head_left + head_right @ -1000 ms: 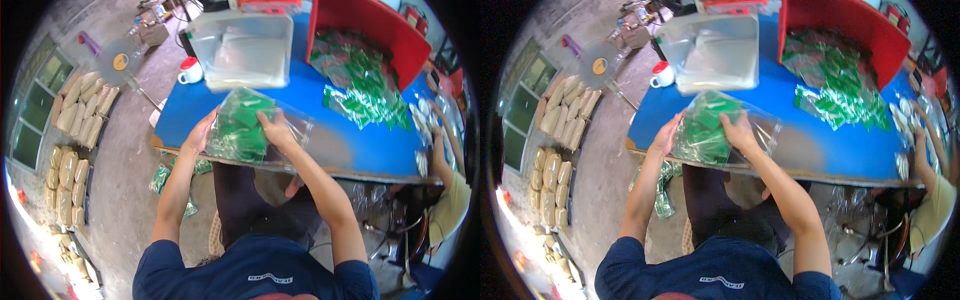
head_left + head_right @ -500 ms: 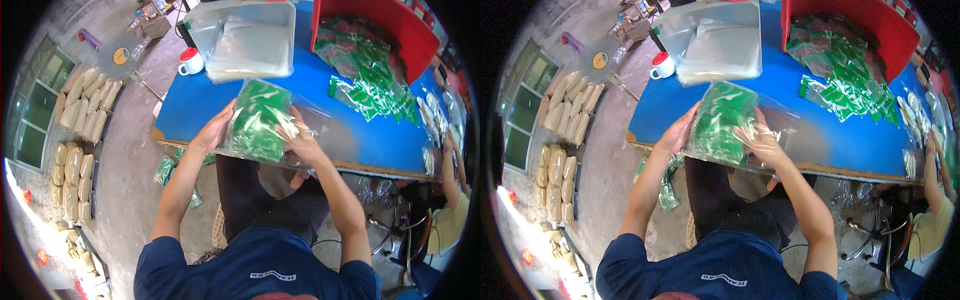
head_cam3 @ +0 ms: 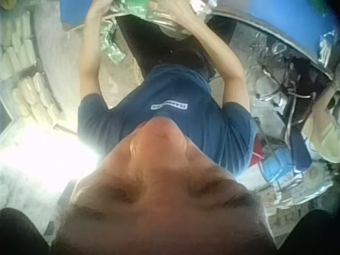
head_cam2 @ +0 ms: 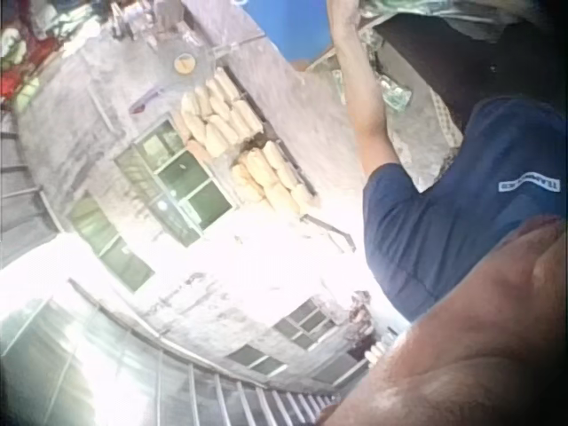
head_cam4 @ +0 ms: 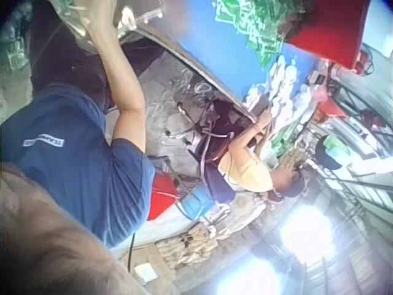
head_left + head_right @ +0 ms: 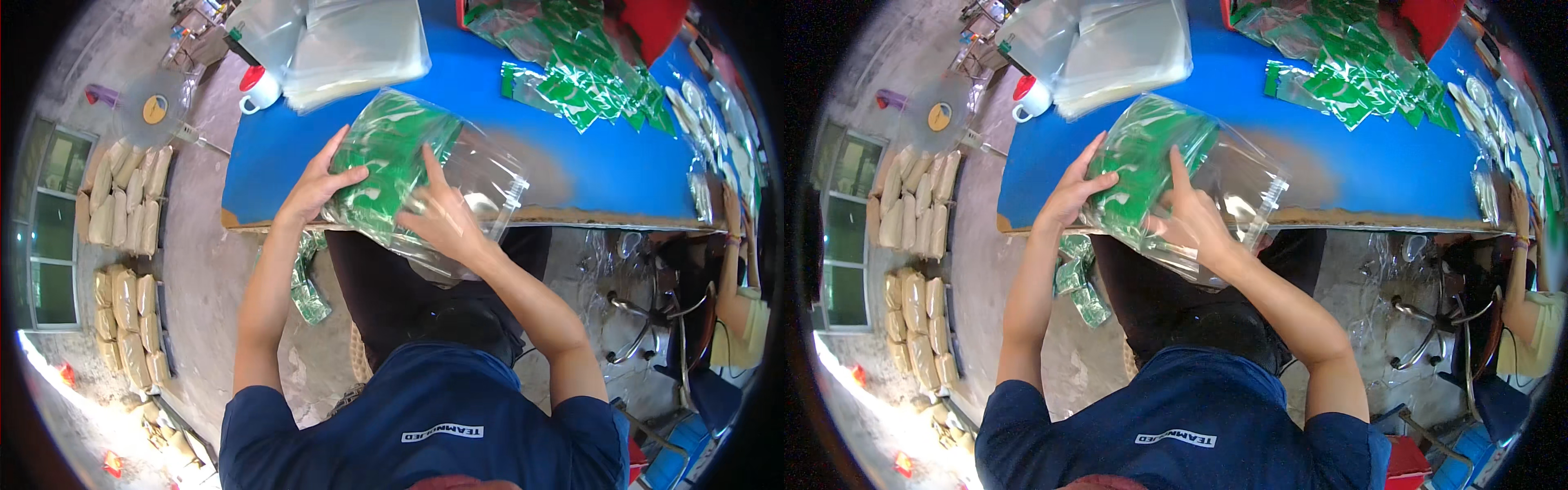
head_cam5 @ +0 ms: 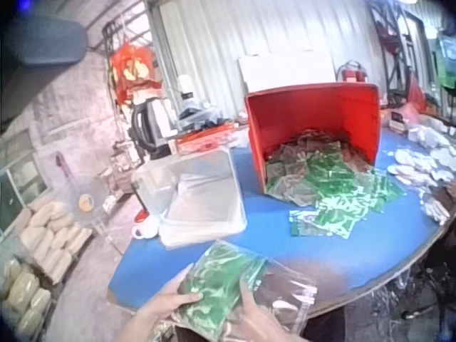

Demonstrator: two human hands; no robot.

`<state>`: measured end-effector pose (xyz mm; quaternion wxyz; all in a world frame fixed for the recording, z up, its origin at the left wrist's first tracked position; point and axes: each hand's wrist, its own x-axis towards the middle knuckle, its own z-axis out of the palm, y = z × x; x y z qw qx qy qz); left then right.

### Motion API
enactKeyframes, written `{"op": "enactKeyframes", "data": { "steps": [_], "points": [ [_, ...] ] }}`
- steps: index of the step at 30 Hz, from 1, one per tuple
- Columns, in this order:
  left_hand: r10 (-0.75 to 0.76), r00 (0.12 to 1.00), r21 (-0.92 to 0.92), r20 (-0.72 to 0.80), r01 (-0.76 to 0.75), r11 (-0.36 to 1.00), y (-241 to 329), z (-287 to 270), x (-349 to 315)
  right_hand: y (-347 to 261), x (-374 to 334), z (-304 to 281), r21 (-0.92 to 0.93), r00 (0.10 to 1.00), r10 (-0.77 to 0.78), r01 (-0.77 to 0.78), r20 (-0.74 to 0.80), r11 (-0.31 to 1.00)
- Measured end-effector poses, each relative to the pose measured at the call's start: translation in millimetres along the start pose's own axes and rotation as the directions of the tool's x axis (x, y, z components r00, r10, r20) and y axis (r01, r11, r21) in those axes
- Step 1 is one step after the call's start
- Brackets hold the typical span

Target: Sorting small green plastic packets and placing them into a larger clear plastic bag.

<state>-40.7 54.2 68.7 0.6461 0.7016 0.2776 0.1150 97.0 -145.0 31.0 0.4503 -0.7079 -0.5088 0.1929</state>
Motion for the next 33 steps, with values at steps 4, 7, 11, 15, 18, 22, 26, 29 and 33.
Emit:
{"op": "enactKeyframes", "data": {
  "steps": [4, 7, 11, 15, 18, 22, 26, 29, 33],
  "points": [
    [0.067, 0.992, 0.145, 0.107, -0.082, 0.986, -8.0, -5.2, 9.7, 44.3, -12.1, -13.2, 0.357, 0.998, 0.046, -0.030, -0.036, 0.934],
    [0.056, 0.985, 0.158, 0.166, -0.083, 0.984, -3.1, -10.4, 10.5, 36.1, 9.5, -4.0, 0.568, 0.927, 0.307, -0.138, -0.213, 0.811],
    [0.102, 0.962, 0.230, 0.252, -0.161, 0.960, 4.7, -3.1, 15.3, 34.4, 28.6, 0.3, 0.352, 0.929, 0.267, -0.168, -0.256, 0.921],
    [0.108, 0.967, 0.252, 0.229, -0.166, 0.953, -2.1, -5.8, 14.3, 36.2, 40.4, 0.0, 0.314, 0.949, 0.207, -0.127, -0.236, 0.941],
    [0.102, 0.979, 0.255, 0.178, -0.146, 0.956, -7.3, -9.4, 17.1, 44.2, 43.5, 2.0, 0.354, 0.946, 0.231, -0.140, -0.228, 0.925],
    [0.108, 0.976, 0.262, 0.187, -0.156, 0.952, -2.1, -2.8, 13.6, 36.0, 17.3, -8.1, 0.538, 0.945, 0.321, -0.242, -0.057, 0.808],
    [0.029, 0.972, 0.221, 0.235, -0.083, 0.972, 14.7, 6.7, 14.7, 36.1, 18.1, 6.2, 0.397, 0.948, 0.237, -0.138, -0.212, 0.907],
    [0.189, 0.953, 0.514, 0.236, -0.288, 0.808, 28.8, 1.9, 2.9, 34.6, 2.8, -2.7, 0.450, 0.979, 0.203, -0.198, 0.038, 0.871],
    [0.346, 0.844, 0.807, 0.411, -0.513, 0.293, 27.3, 59.1, 3.9, 28.1, -32.6, 11.9, 0.382, 0.981, -0.179, 0.192, -0.070, 0.904]
  ]
}}
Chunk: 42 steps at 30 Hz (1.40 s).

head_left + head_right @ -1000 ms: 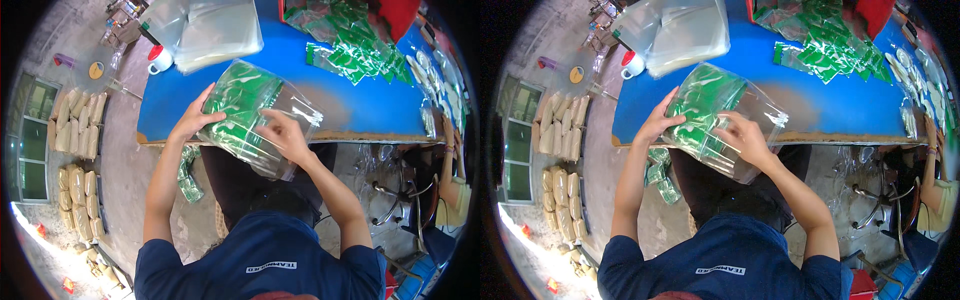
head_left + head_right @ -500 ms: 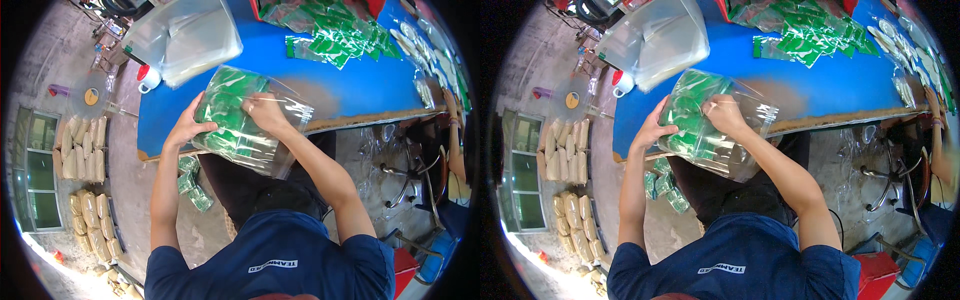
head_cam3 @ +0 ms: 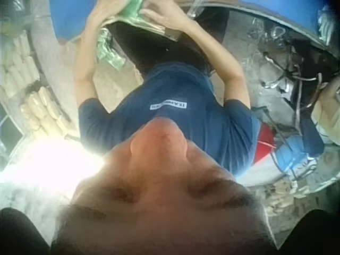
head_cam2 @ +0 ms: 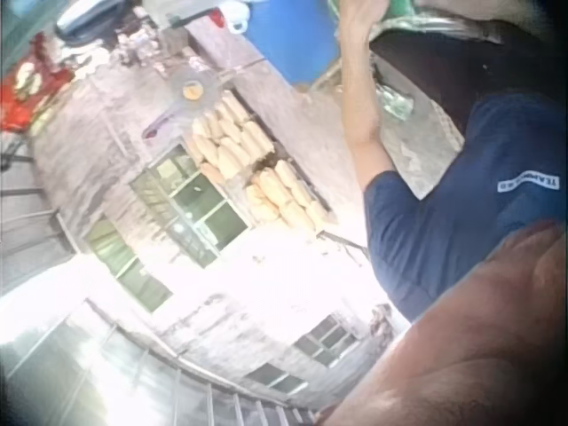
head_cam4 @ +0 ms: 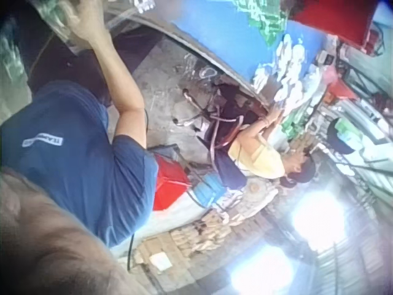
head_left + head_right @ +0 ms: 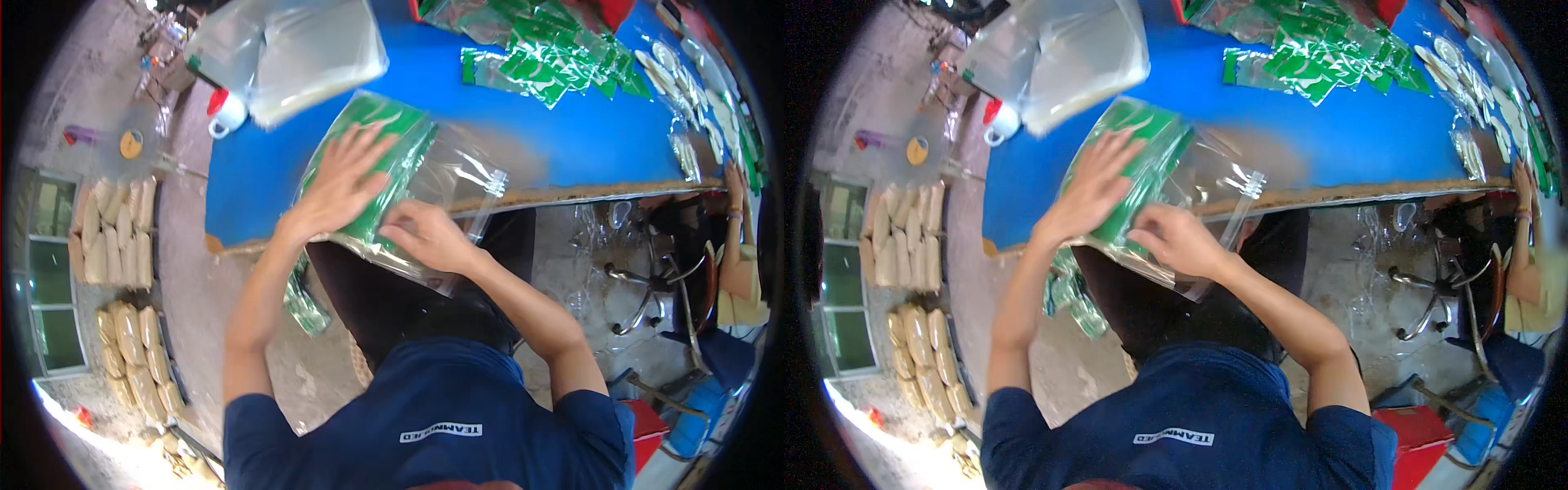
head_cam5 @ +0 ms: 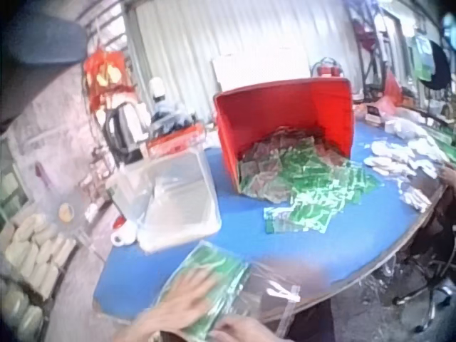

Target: Sorting small green plastic packets and placing them into a larger clear plastic bag.

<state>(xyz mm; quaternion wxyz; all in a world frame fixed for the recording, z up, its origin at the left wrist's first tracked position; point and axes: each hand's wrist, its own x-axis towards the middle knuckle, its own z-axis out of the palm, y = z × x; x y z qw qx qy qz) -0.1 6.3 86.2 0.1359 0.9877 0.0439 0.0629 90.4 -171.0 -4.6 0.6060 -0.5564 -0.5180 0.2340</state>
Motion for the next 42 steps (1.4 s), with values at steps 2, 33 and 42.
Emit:
{"op": "enactKeyframes", "data": {
  "steps": [2, 33, 42],
  "points": [
    [0.072, 0.996, 0.181, 0.045, -0.079, 0.980, -5.3, 22.7, 20.3, 2.0, -6.7, 9.4, -0.087, 0.997, -0.028, 0.034, 0.071, 0.996],
    [-0.846, 0.532, -0.999, 0.040, 0.000, -0.047, 88.2, 141.6, -147.2, 23.9, 36.9, 63.2, -0.450, 0.907, -0.313, 0.413, 0.281, 0.792],
    [-0.836, 0.547, -0.999, 0.033, 0.014, -0.030, 90.6, 148.8, -144.7, 13.9, 48.6, 63.4, -0.374, 0.948, -0.318, 0.295, 0.002, 0.879]
  ]
}}
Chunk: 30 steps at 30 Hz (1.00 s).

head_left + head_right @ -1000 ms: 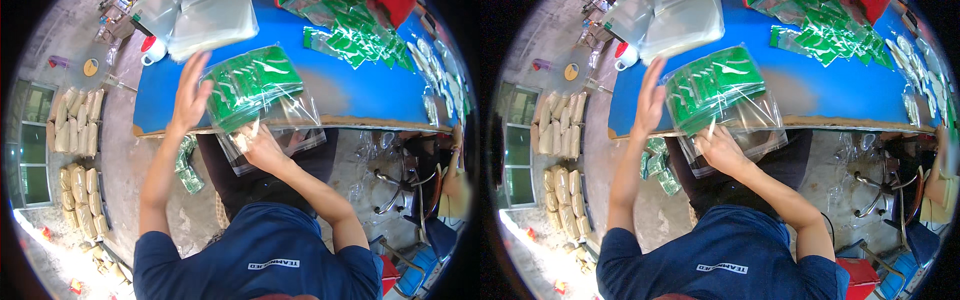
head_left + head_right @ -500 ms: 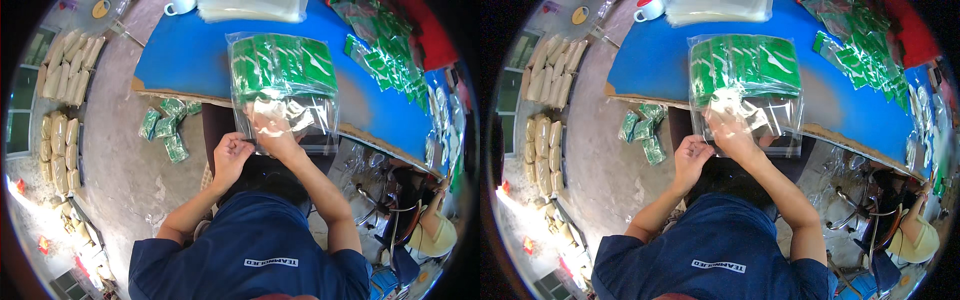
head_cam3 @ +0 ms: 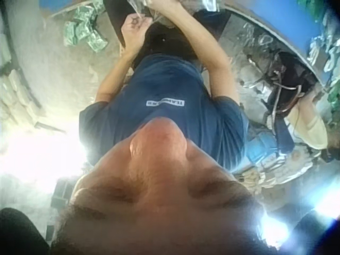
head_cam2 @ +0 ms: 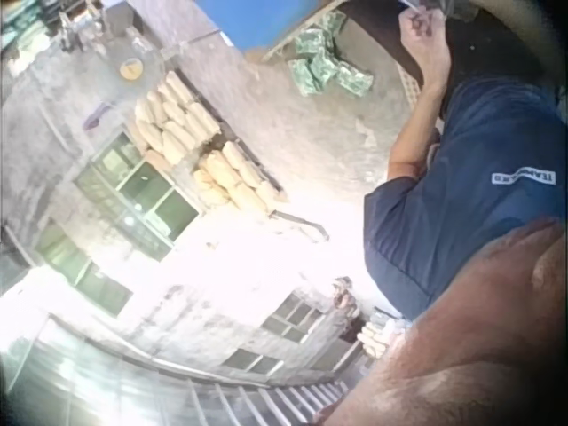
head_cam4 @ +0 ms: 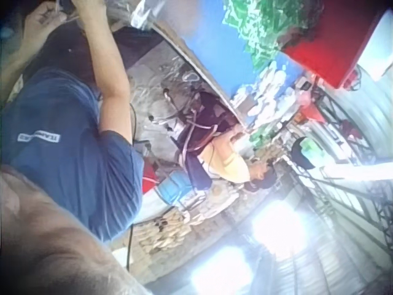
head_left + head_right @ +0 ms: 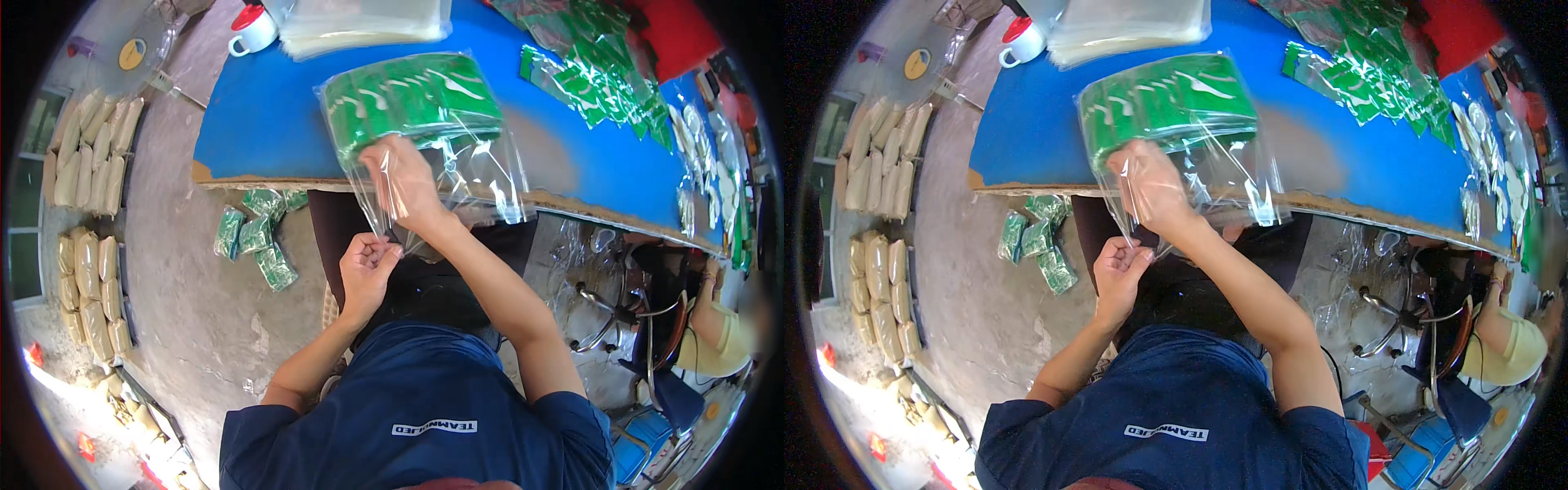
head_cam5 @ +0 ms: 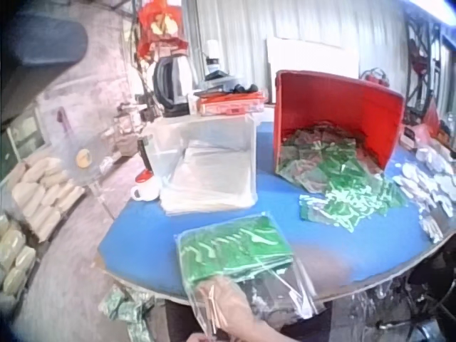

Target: Sorting small green plastic packets and placing them into a larger clear plastic bag.

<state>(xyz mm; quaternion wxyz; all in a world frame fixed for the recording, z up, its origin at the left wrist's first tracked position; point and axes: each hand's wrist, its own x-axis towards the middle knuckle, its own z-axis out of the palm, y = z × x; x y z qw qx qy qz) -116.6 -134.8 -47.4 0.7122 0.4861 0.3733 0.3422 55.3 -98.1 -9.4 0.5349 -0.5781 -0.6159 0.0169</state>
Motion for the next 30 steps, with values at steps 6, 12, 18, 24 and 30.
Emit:
{"op": "enactKeyframes", "data": {
  "steps": [6, 12, 18, 24, 30],
  "points": [
    [0.045, 0.994, -0.046, -0.096, -0.049, 0.998, 14.3, -14.3, 8.7, -13.8, -29.7, -17.1, 0.034, 0.933, 0.026, -0.041, 0.358, 0.999],
    [0.173, 0.982, 0.097, -0.073, -0.166, 0.981, 33.9, -18.5, -7.6, -35.2, -28.2, -42.6, 0.128, 0.836, 0.098, -0.197, 0.540, 0.972],
    [0.264, 0.964, 0.508, -0.045, -0.205, 0.837, 51.7, -35.8, -8.1, -33.5, -30.3, -35.8, 0.219, 0.801, 0.068, -0.242, 0.594, 0.945],
    [0.346, 0.938, 0.377, -0.018, -0.314, 0.871, 124.1, 8.9, 136.7, -37.6, -41.2, -30.8, 0.119, 0.857, 0.040, -0.118, 0.513, 0.986],
    [0.266, 0.953, 0.733, 0.147, -0.285, 0.618, 105.2, 0.1, 195.9, -38.2, -84.4, -146.1, 0.348, 0.685, 0.359, -0.667, 0.634, 0.659]
  ]
}}
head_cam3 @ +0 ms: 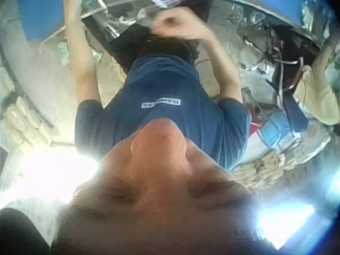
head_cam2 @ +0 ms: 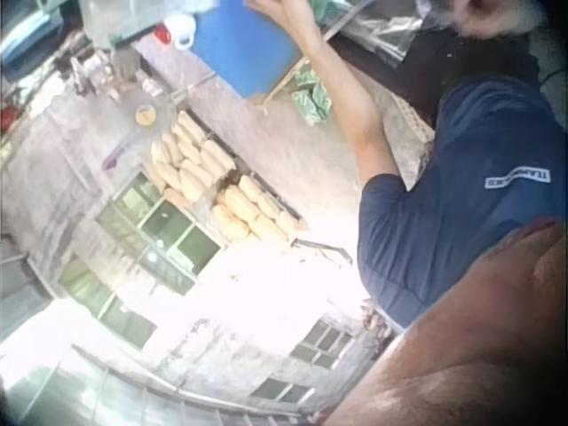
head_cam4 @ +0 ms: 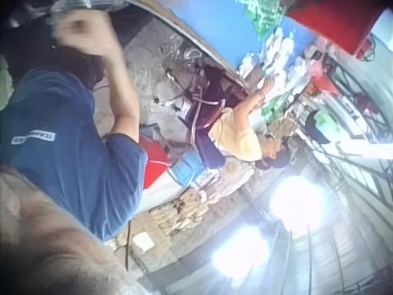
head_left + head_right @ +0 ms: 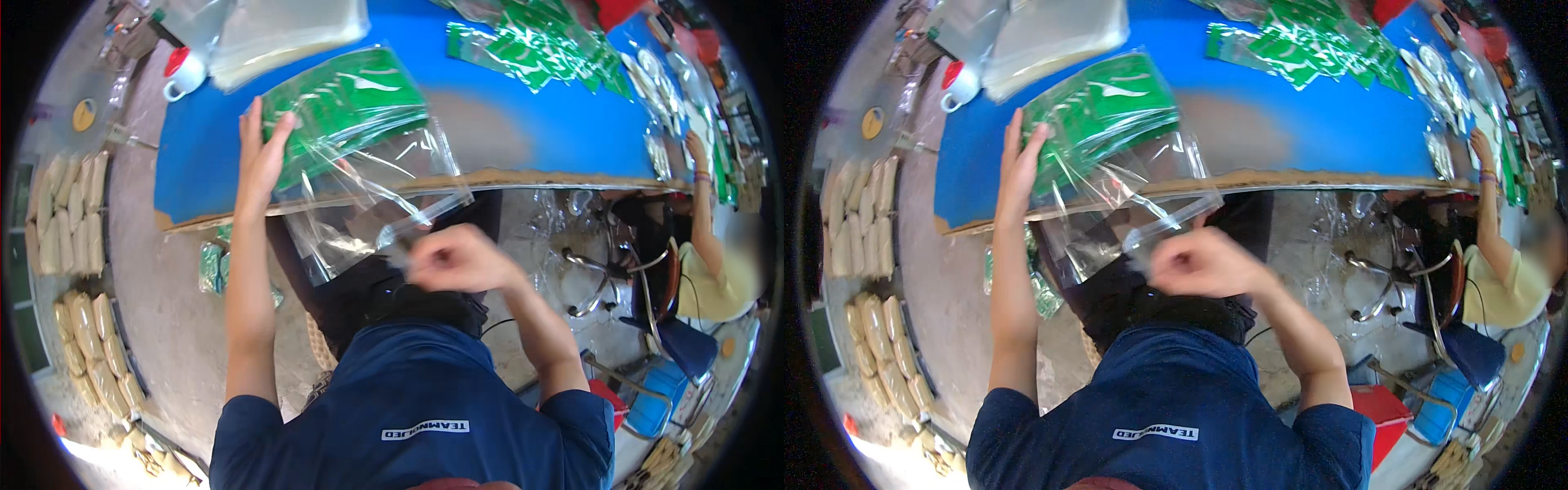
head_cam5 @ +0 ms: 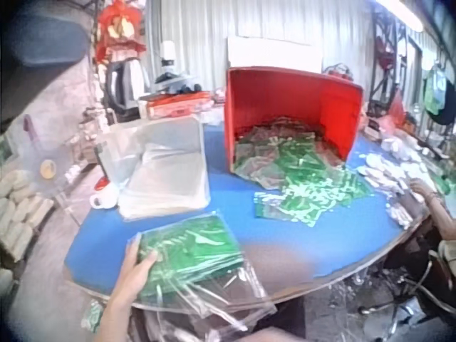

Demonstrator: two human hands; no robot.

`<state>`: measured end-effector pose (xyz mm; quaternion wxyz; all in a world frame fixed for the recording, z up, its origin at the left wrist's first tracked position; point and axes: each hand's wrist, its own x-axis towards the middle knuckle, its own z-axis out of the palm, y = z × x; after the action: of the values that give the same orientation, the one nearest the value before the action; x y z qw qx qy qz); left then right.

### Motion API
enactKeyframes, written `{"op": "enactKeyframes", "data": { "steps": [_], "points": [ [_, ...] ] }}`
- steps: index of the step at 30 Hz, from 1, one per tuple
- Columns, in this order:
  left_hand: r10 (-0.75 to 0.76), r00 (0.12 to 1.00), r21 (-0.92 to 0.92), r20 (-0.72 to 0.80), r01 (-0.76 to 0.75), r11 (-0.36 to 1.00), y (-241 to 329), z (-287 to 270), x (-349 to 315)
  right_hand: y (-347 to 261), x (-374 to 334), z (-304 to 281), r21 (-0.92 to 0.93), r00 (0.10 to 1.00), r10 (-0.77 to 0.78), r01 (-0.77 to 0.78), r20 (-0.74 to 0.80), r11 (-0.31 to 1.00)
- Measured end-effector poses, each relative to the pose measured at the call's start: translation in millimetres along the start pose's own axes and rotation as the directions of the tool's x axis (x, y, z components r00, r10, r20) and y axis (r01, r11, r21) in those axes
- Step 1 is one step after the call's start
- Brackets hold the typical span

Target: Sorting small green plastic packets and placing them into a larger clear plastic bag.

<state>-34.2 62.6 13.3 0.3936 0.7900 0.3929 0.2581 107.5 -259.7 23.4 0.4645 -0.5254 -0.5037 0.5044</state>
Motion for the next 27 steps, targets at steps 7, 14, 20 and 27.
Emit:
{"op": "enactKeyframes", "data": {
  "steps": [7, 14, 20, 27],
  "points": [
    [0.052, 0.998, -0.100, -0.020, -0.054, 0.994, 5.2, 19.6, 8.9, 211.5, -345.2, -141.5, 0.506, 0.046, 0.712, 0.735, -0.700, 0.451],
    [0.006, 0.967, -0.452, -0.254, -0.124, 0.884, 11.1, 6.5, -13.3, 76.8, -120.3, -90.1, 0.185, -0.041, 0.196, 0.188, -0.980, 0.965],
    [0.478, 0.799, 0.262, -0.366, -0.404, 0.876, -20.2, -6.3, -97.1, 10.6, -10.0, -73.2, -0.760, 0.709, -0.520, -0.035, -0.476, 0.649],
    [0.691, 0.706, 0.276, -0.153, -0.641, 0.716, -28.2, -2.8, -153.8, 17.9, 3.5, -76.1, -0.936, 0.802, -0.584, 0.096, -0.129, 0.338]
  ]
}}
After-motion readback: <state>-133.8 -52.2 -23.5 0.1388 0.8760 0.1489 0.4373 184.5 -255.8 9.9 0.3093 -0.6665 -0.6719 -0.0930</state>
